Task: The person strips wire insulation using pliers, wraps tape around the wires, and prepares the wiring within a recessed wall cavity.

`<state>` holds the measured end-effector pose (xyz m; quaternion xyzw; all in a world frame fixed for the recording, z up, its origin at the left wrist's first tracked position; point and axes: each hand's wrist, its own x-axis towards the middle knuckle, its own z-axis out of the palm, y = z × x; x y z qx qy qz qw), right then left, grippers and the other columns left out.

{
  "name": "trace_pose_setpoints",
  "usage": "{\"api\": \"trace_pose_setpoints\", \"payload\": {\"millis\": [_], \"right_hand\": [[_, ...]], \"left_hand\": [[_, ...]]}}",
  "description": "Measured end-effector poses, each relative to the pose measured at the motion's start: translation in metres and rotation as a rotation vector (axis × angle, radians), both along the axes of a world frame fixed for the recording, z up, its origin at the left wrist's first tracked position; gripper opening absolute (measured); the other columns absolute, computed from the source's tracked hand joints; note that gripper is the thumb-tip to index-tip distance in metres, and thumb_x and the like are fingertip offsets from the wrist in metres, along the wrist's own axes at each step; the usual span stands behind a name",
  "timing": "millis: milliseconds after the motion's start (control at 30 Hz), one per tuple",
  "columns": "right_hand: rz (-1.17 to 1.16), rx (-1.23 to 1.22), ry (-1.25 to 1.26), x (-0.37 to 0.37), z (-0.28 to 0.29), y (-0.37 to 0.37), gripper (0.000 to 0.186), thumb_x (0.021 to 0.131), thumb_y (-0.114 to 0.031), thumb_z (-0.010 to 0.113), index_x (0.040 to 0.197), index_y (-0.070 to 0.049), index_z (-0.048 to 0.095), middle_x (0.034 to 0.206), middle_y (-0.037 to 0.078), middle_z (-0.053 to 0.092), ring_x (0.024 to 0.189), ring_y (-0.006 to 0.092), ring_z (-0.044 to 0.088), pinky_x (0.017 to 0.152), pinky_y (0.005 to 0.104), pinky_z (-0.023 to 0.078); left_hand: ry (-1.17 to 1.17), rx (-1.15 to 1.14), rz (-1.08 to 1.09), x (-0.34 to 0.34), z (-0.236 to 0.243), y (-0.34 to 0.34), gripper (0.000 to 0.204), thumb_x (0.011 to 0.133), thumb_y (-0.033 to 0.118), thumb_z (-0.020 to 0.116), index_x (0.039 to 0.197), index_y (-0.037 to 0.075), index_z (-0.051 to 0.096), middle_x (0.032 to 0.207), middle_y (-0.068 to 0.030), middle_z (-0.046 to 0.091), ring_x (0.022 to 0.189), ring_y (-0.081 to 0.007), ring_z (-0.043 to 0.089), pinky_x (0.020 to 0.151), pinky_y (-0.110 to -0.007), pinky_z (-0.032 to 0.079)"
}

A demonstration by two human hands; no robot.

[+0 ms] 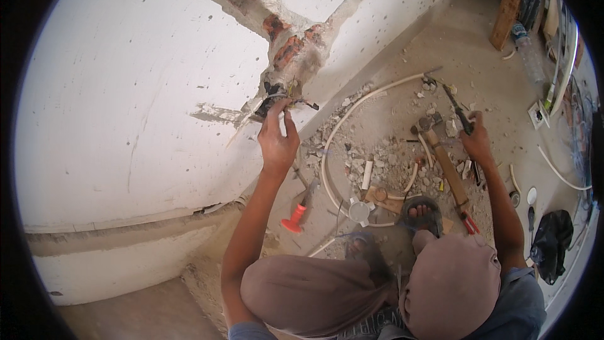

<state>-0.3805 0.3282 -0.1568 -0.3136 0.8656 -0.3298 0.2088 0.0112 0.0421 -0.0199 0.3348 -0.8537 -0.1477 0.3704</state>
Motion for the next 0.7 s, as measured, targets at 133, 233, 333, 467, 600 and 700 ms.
{"api": "trace_pose_setpoints", "payload": {"millis": [133,233,333,467,600,700], "right_hand": [[-0.021,-0.001,0.102,-0.030,-0.006,0.029,0.035,0.085,-0.014,0.068,0.109,-0.004,0.044,0.084,0.024,0.061,0.081,0.0430,0.062,0.075,0.0487,0.048],[0.030,-0.036,0.106,-0.026,-0.005,0.023,0.035,0.085,-0.014,0.068,0.108,-0.005,0.044,0.082,0.022,0.058,0.077,0.0408,0.060,0.073,0.0481,0.047],[0.102,-0.064,0.017,-0.003,0.002,0.004,0.034,0.085,-0.014,0.069,0.107,-0.004,0.044,0.083,0.021,0.058,0.077,0.0389,0.060,0.072,0.0473,0.047],[0.216,-0.093,-0.111,0.043,0.020,-0.018,0.037,0.085,-0.015,0.071,0.107,-0.004,0.044,0.084,0.021,0.059,0.078,0.0369,0.060,0.073,0.0460,0.047],[0.280,-0.081,-0.133,0.072,0.023,-0.017,0.039,0.086,-0.018,0.073,0.108,-0.002,0.046,0.087,0.022,0.059,0.080,0.0382,0.061,0.075,0.0479,0.047],[0.311,0.018,-0.205,0.074,0.019,-0.009,0.046,0.086,-0.020,0.073,0.119,0.002,0.049,0.093,0.023,0.063,0.086,0.0394,0.064,0.079,0.0490,0.048]], "left_hand": [[-0.045,0.013,0.049,0.003,0.020,0.007,0.036,0.090,-0.006,0.062,0.125,0.000,0.060,0.112,-0.0204,0.068,0.101,-0.0347,0.069,0.086,-0.042,0.056],[-0.229,0.038,0.074,-0.006,0.040,0.008,0.037,0.086,-0.002,0.069,0.122,0.002,0.062,0.108,-0.0200,0.066,0.093,-0.0350,0.067,0.077,-0.041,0.055],[-0.352,0.044,0.064,-0.017,0.046,-0.001,0.032,0.084,0.002,0.073,0.116,0.004,0.067,0.104,-0.0185,0.068,0.089,-0.0360,0.068,0.073,-0.041,0.054],[-0.369,-0.047,0.069,-0.021,0.036,-0.015,0.022,0.083,0.006,0.076,0.104,0.006,0.073,0.093,-0.0138,0.072,0.082,-0.0354,0.069,0.070,-0.042,0.054],[-0.250,-0.072,0.058,-0.021,0.029,-0.019,0.010,0.083,0.007,0.078,0.093,0.003,0.077,0.072,-0.0124,0.066,0.058,-0.0230,0.057,0.058,-0.034,0.047],[-0.245,0.152,0.155,-0.024,0.036,-0.011,0.006,0.083,0.008,0.079,0.085,0.002,0.076,0.065,-0.0088,0.058,0.054,-0.0183,0.051,0.055,-0.034,0.045]]}}
